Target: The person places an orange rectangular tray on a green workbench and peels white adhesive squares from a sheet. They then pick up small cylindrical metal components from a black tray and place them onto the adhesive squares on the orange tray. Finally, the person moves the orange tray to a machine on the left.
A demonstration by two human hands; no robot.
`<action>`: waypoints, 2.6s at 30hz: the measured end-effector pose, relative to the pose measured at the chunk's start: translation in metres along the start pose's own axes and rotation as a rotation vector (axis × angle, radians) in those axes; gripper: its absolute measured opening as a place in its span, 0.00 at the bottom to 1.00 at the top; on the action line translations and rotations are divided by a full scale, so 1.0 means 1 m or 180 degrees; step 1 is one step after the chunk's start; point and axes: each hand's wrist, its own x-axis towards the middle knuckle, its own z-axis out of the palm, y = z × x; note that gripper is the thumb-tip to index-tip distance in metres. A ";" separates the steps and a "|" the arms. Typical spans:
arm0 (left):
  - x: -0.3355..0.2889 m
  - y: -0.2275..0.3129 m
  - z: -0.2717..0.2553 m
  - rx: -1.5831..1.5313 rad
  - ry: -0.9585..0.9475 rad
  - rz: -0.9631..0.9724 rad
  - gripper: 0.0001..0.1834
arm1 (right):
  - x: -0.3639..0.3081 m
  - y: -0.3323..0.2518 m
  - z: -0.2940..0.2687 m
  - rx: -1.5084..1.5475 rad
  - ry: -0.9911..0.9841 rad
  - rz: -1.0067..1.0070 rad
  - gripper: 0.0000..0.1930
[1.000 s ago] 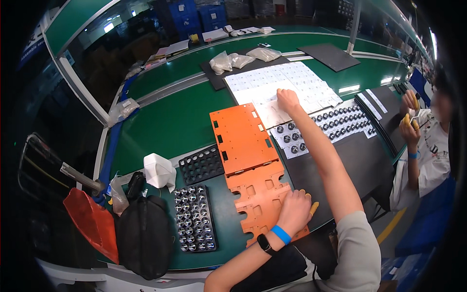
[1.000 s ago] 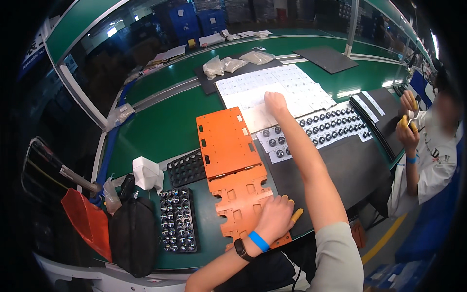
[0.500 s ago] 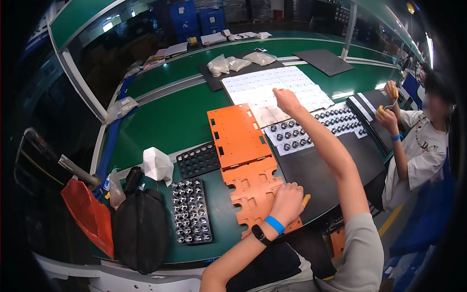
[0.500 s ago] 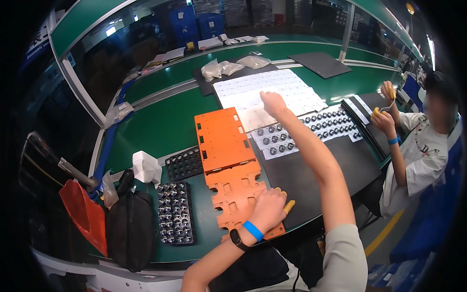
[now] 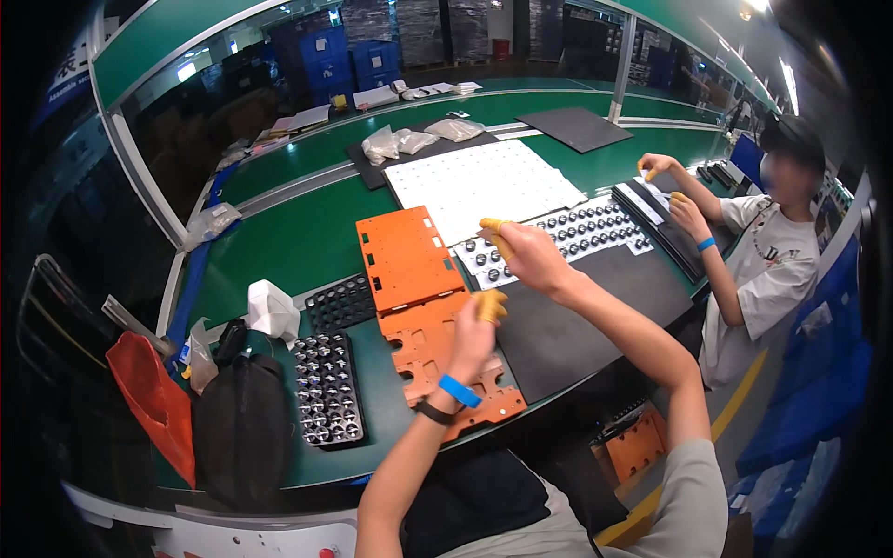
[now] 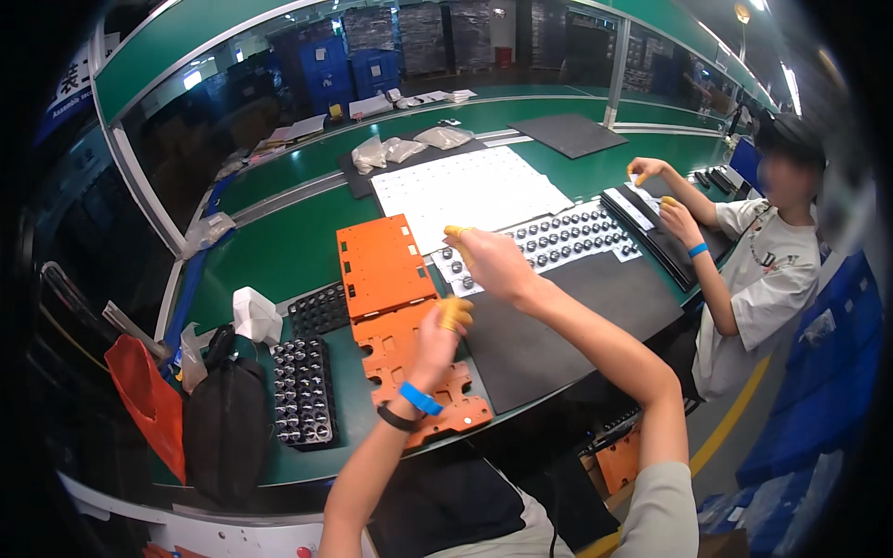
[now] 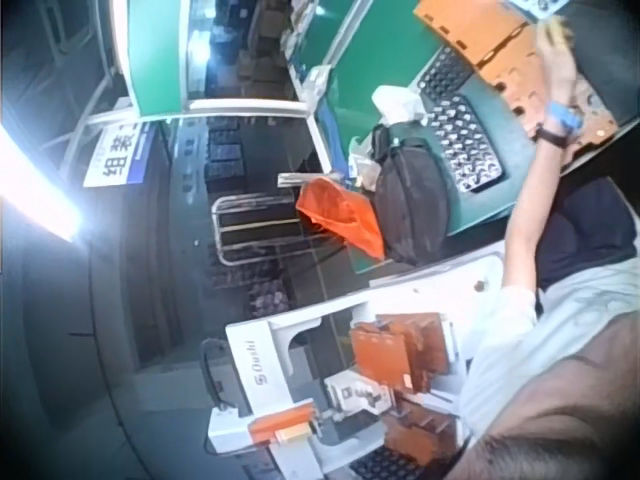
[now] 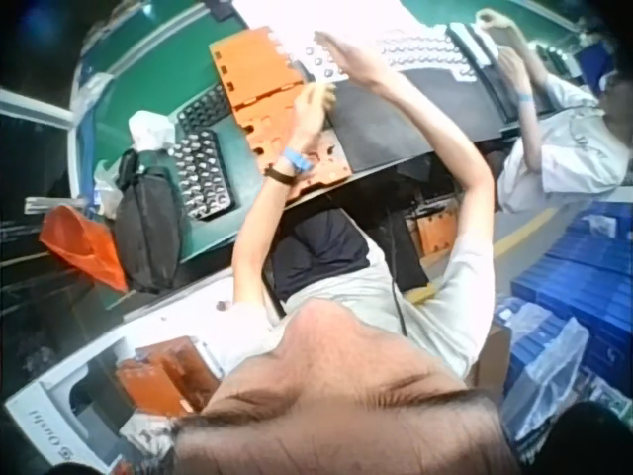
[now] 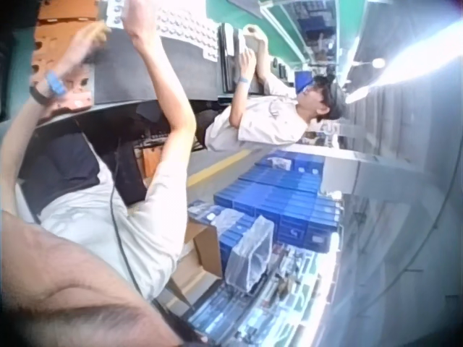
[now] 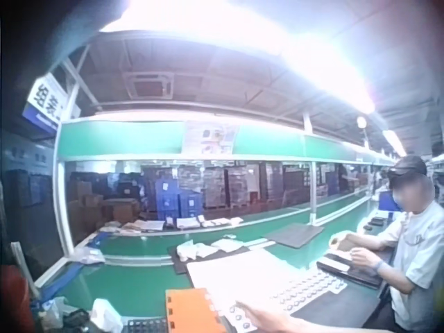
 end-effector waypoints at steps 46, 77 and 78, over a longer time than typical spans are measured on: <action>-0.006 -0.009 0.043 -0.2298 -0.0139 -0.1958 0.13 | 0.085 0.165 0.121 -0.0564 -0.0747 0.1352 0.16; -0.016 -0.005 0.050 -0.2083 -0.0798 -0.2116 0.16 | 0.078 0.226 0.144 -0.1996 -0.1768 -0.0431 0.04; -0.016 -0.004 0.050 -0.2081 -0.0744 -0.2131 0.16 | 0.082 0.222 0.147 -0.2024 -0.1748 -0.0469 0.04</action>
